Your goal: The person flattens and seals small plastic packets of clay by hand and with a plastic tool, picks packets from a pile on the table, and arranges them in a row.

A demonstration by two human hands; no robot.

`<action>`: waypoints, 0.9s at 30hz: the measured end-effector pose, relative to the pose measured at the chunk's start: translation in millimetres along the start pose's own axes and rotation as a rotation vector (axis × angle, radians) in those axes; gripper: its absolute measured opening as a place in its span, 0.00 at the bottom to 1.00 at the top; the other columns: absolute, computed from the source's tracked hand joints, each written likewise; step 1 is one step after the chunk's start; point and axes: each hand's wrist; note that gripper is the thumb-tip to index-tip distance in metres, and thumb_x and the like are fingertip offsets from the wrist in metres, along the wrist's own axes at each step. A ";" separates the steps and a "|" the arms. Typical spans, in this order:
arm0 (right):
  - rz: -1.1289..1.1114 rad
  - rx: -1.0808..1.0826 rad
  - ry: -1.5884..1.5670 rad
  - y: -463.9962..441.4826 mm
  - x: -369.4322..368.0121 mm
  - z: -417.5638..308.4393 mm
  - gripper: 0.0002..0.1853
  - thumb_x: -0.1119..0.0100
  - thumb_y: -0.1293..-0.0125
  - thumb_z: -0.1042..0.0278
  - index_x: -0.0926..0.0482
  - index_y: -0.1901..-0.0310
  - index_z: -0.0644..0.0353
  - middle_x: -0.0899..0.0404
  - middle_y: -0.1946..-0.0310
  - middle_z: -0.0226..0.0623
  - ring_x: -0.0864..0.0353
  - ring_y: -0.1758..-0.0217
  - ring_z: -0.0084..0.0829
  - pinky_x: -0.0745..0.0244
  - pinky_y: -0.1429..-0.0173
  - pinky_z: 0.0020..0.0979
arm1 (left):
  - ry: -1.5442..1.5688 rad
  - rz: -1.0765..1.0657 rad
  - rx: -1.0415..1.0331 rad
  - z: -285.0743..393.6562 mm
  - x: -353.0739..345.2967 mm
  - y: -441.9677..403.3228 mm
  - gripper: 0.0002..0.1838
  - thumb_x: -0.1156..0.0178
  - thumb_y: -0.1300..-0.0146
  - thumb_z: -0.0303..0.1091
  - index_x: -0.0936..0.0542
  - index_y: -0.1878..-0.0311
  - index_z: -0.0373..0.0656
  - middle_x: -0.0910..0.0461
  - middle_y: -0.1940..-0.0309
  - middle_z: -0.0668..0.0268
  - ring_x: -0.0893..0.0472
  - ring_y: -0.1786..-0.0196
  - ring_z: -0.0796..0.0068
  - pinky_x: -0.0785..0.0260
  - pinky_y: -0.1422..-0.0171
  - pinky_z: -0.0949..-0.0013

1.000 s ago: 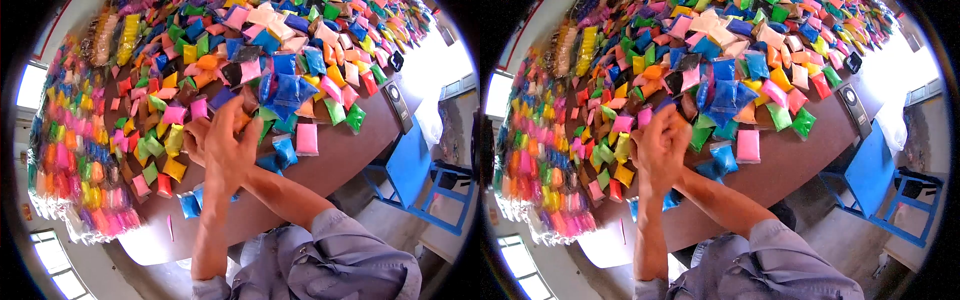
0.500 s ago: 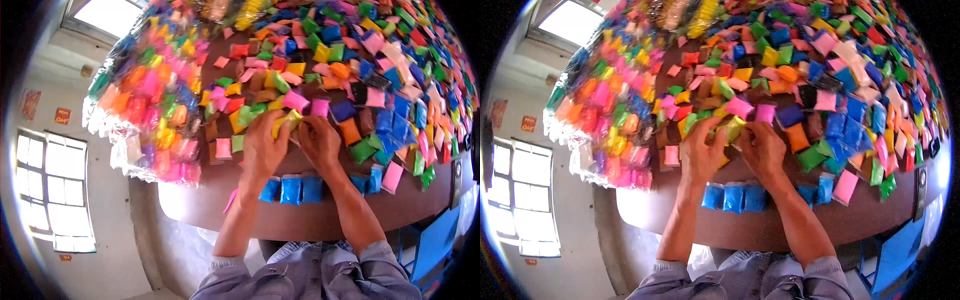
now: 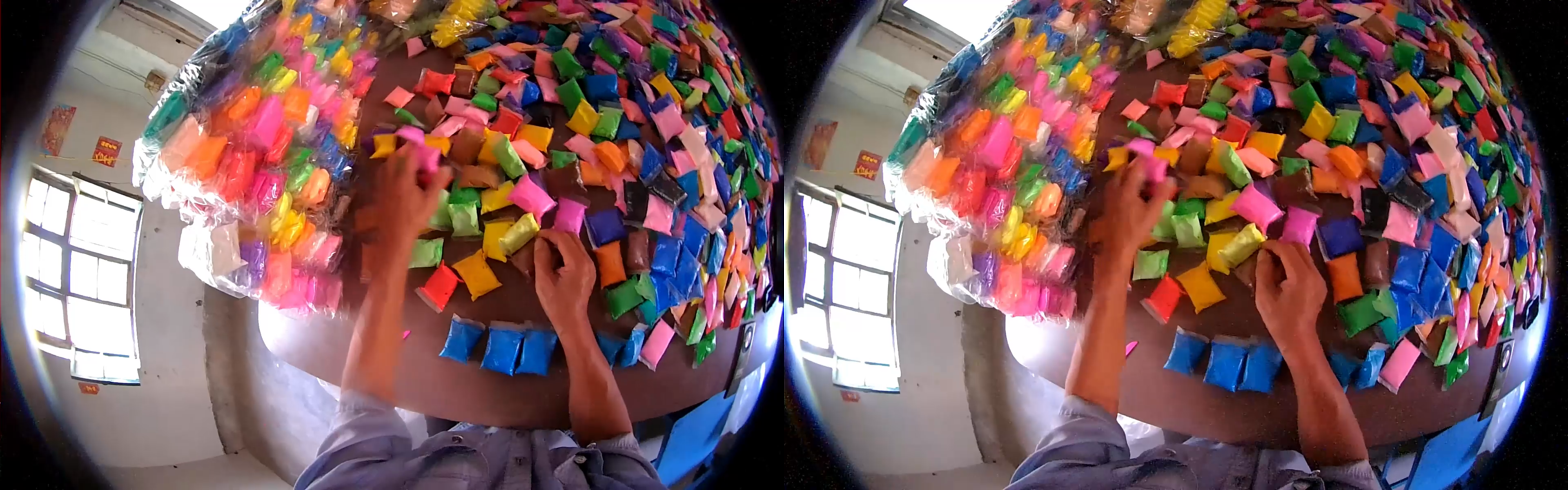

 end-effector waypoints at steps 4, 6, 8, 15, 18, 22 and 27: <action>0.014 0.064 0.002 -0.1 -3.9 6.2 0.06 0.33 0.31 0.74 0.13 0.54 0.61 0.14 0.60 0.44 0.11 0.60 0.46 0.18 0.55 0.37 | 0.136 0.030 -0.185 52.4 3.6 21.7 0.37 0.30 0.32 0.56 0.22 0.31 0.36 0.25 0.29 0.41 0.25 0.29 0.38 0.32 0.26 0.42; 0.002 0.044 0.013 0.0 -2.6 6.6 0.07 0.33 0.31 0.75 0.13 0.53 0.61 0.14 0.60 0.45 0.11 0.60 0.44 0.19 0.55 0.37 | 0.175 0.009 -0.189 55.2 15.1 35.9 0.34 0.29 0.32 0.50 0.23 0.31 0.35 0.24 0.30 0.45 0.27 0.26 0.42 0.36 0.21 0.47; -0.002 0.029 -0.001 -0.2 -1.0 3.5 0.07 0.33 0.31 0.75 0.13 0.53 0.61 0.14 0.60 0.45 0.11 0.60 0.44 0.19 0.56 0.36 | 0.304 0.021 -0.056 47.2 31.5 53.7 0.34 0.29 0.32 0.49 0.23 0.31 0.36 0.23 0.30 0.46 0.26 0.27 0.43 0.36 0.21 0.47; -0.004 0.003 -0.041 1.0 -2.9 4.8 0.07 0.32 0.31 0.75 0.13 0.53 0.62 0.15 0.63 0.42 0.14 0.66 0.35 0.20 0.59 0.33 | -0.205 0.019 0.132 -2.7 76.6 124.2 0.33 0.28 0.33 0.50 0.21 0.35 0.35 0.20 0.36 0.43 0.22 0.34 0.39 0.28 0.30 0.43; -0.009 0.015 -0.025 0.8 -2.1 5.3 0.06 0.33 0.30 0.75 0.13 0.53 0.62 0.15 0.63 0.41 0.15 0.67 0.32 0.21 0.61 0.32 | -0.272 -0.079 0.216 -2.9 72.9 137.3 0.32 0.28 0.33 0.50 0.20 0.36 0.35 0.19 0.37 0.44 0.21 0.36 0.38 0.27 0.31 0.43; 0.010 -0.004 -0.048 1.0 -2.4 5.0 0.06 0.33 0.30 0.75 0.13 0.54 0.62 0.15 0.64 0.41 0.15 0.68 0.33 0.21 0.61 0.32 | -0.135 -0.063 0.201 -16.6 48.9 119.5 0.30 0.29 0.32 0.44 0.21 0.33 0.36 0.19 0.35 0.47 0.21 0.35 0.42 0.27 0.31 0.47; 0.017 0.018 -0.062 -1.9 0.4 0.0 0.06 0.33 0.32 0.77 0.13 0.55 0.60 0.15 0.63 0.45 0.12 0.64 0.46 0.20 0.61 0.37 | 0.291 -0.053 0.087 3.7 39.4 49.7 0.29 0.27 0.34 0.34 0.22 0.32 0.35 0.19 0.36 0.49 0.18 0.36 0.50 0.26 0.30 0.54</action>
Point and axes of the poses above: each hand's wrist, its own y-axis away from the middle knuckle, its own x-axis out of the back of the hand, z = x × y
